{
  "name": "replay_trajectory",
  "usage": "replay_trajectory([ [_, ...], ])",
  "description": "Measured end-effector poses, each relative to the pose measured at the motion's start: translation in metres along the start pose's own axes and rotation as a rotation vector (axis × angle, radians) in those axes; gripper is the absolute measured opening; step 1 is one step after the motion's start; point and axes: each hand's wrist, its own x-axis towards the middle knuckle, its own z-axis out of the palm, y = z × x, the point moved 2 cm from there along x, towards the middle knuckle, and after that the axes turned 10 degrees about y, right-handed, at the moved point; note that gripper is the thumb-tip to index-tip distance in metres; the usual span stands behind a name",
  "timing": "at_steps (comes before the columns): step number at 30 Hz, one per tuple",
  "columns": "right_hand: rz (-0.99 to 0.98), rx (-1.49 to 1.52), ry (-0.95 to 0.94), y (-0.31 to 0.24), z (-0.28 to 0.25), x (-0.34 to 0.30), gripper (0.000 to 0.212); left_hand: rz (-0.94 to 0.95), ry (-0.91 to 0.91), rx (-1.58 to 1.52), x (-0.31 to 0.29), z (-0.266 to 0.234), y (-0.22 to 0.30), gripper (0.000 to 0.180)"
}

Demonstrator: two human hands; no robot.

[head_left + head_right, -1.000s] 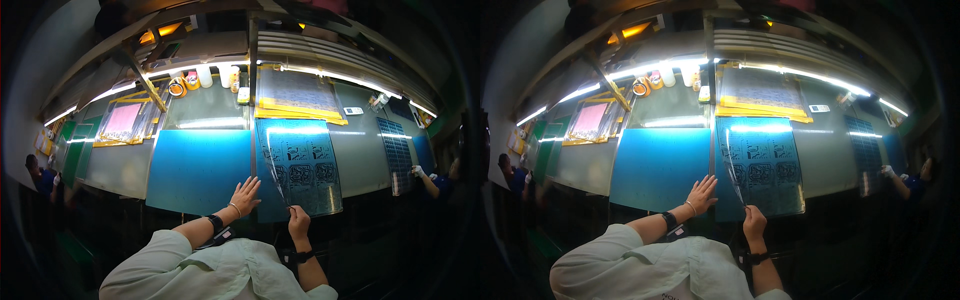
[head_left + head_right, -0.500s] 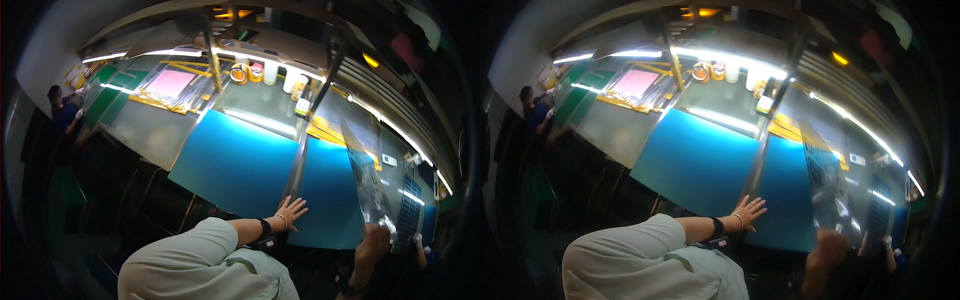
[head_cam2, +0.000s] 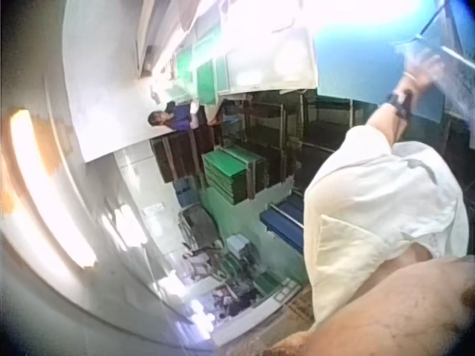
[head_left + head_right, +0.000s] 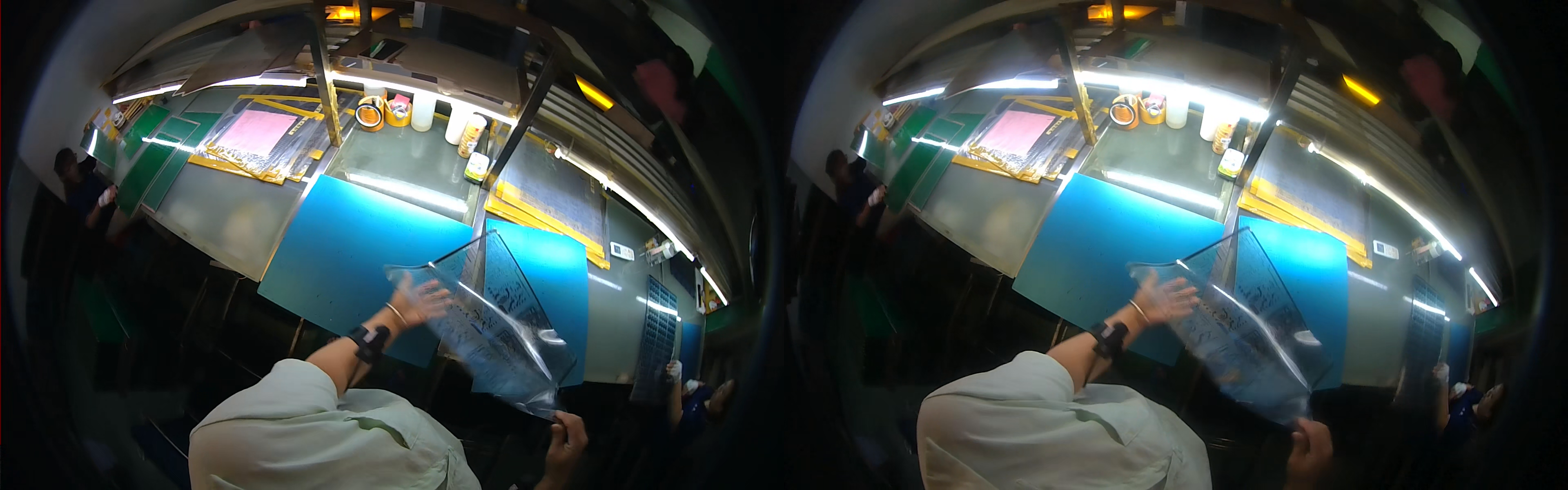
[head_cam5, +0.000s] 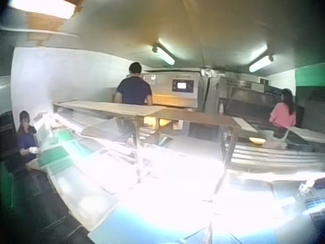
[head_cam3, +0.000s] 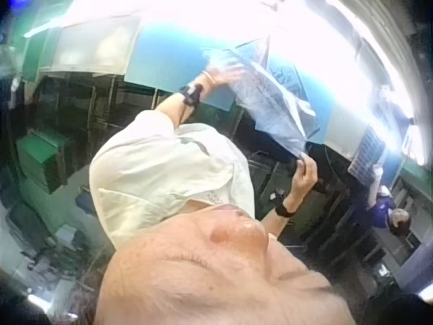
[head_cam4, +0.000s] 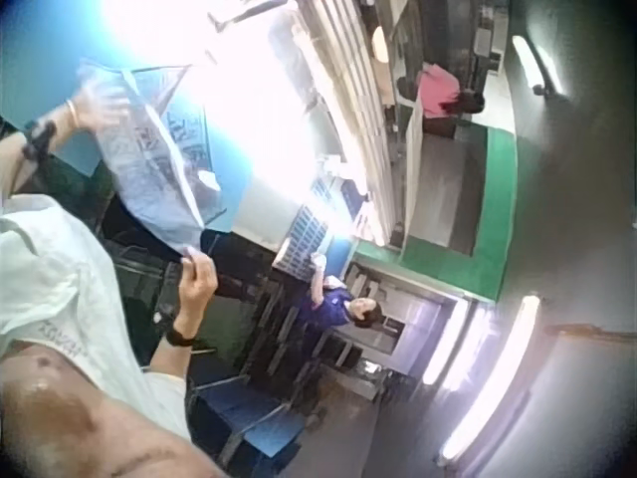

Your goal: The recorder is inspecting and organizing blue sheets and patterned transparent plates on workstations and placing them in racks.

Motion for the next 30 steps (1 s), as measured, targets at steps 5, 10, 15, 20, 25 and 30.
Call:
replay_trajectory([
  [5, 0.504, 0.218, 0.007, 0.064, 0.067, -0.048, 0.017, -0.186, 0.168, 0.846, 0.003, -0.008, 0.070, 0.059],
  [10, 0.830, 0.548, 0.159, 0.063, 0.129, -0.050, 0.030, 0.342, 0.430, 1.458, -0.056, 0.014, 0.115, 0.019],
  [15, 1.010, 0.788, -0.036, 0.049, 0.240, -0.056, 0.016, 0.387, 0.513, 1.330, -0.163, -0.062, 0.218, 0.021],
  [20, 0.916, 0.670, -0.062, 0.029, 0.308, -0.074, 0.008, 0.515, 0.691, 1.091, -0.184, -0.107, 0.268, 0.019],
  [25, 0.478, 0.172, 0.014, 0.009, 0.309, -0.069, 0.011, 0.661, 0.783, 1.090, -0.165, -0.123, 0.292, 0.017],
  [30, 0.536, 0.199, 0.045, 0.010, 0.317, -0.078, 0.015, 0.707, 0.697, 1.135, -0.156, -0.100, 0.298, 0.015],
])
